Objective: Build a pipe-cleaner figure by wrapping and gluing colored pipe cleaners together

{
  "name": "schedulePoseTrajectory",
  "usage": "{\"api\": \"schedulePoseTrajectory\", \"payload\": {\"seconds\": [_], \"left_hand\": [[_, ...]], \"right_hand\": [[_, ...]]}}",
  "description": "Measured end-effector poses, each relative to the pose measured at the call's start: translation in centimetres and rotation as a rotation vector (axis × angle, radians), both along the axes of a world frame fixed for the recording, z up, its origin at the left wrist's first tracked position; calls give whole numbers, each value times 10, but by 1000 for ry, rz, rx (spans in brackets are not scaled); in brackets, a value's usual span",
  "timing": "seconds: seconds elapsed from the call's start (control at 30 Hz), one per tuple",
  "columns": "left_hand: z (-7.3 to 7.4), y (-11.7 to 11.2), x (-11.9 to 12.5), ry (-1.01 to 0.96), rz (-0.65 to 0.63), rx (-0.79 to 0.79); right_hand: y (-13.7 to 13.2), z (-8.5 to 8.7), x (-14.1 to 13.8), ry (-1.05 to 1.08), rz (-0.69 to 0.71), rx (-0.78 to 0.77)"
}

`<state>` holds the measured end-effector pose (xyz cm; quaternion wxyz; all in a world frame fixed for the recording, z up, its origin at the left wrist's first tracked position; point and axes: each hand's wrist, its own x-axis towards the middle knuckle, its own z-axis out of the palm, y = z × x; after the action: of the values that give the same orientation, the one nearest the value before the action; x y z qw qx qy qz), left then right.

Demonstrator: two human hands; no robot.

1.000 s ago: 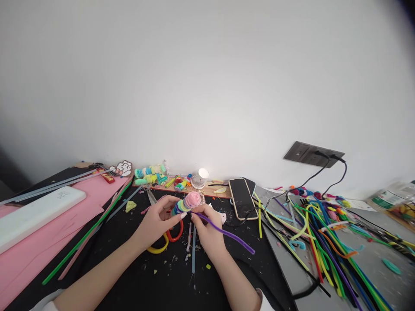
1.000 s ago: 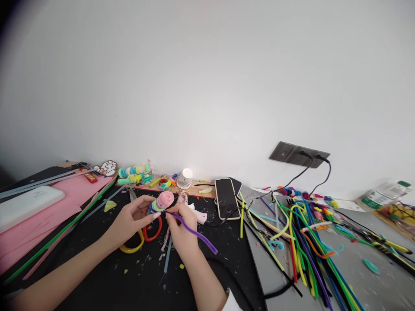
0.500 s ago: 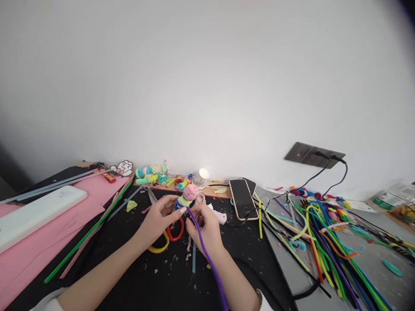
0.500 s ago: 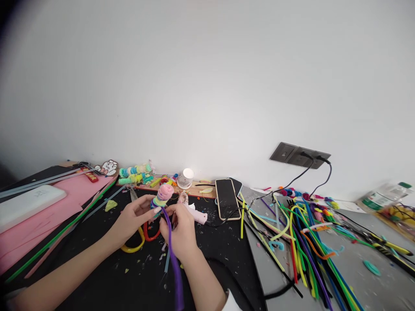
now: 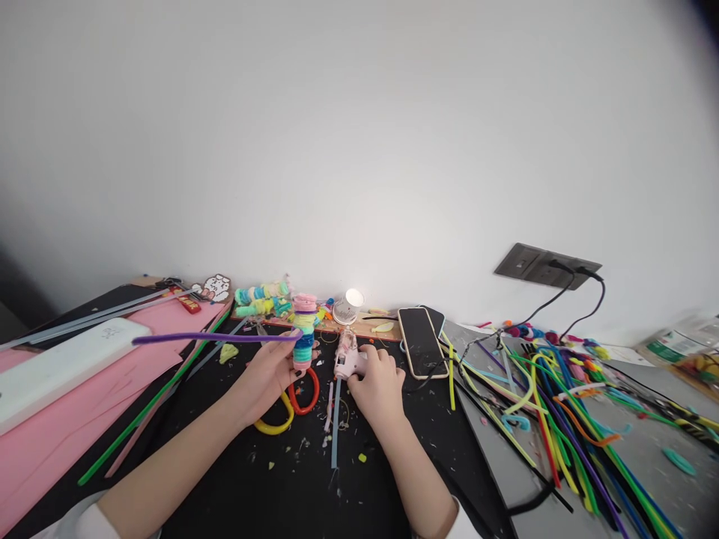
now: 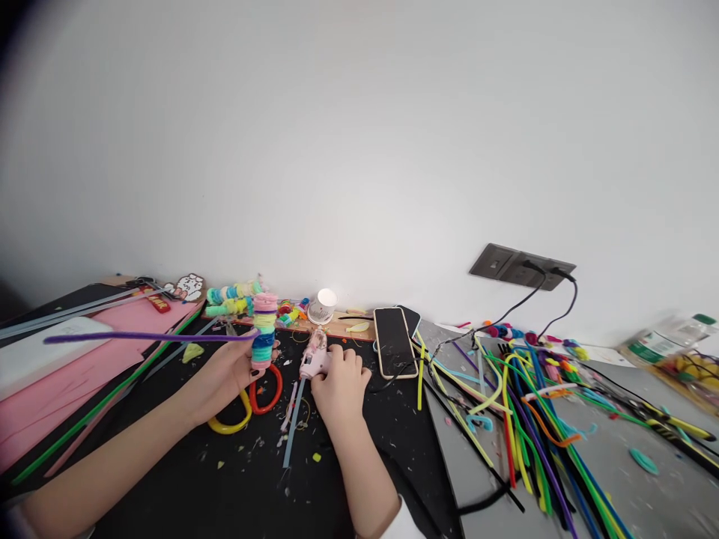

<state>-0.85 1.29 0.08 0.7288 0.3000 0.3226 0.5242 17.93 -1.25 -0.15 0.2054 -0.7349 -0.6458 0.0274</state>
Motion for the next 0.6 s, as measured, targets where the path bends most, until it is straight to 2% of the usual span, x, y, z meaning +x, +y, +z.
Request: {"api": "schedulePoseTrajectory", "payload": {"seconds": [0.13,0.33,0.43,0.6], "left_hand": [[-3,2,-3,-12,6,-22],[-6,4,-3,-11,29,-31],[-7,3,-2,-21,38,-20],[-7,2,-2,-22,35,24]], "right_hand": [[0,6,3,212,87,120],[-2,10,-1,641,367,266],[-3,7,-2,701,452,264],[-2,-1,-1,689,478,244]]}}
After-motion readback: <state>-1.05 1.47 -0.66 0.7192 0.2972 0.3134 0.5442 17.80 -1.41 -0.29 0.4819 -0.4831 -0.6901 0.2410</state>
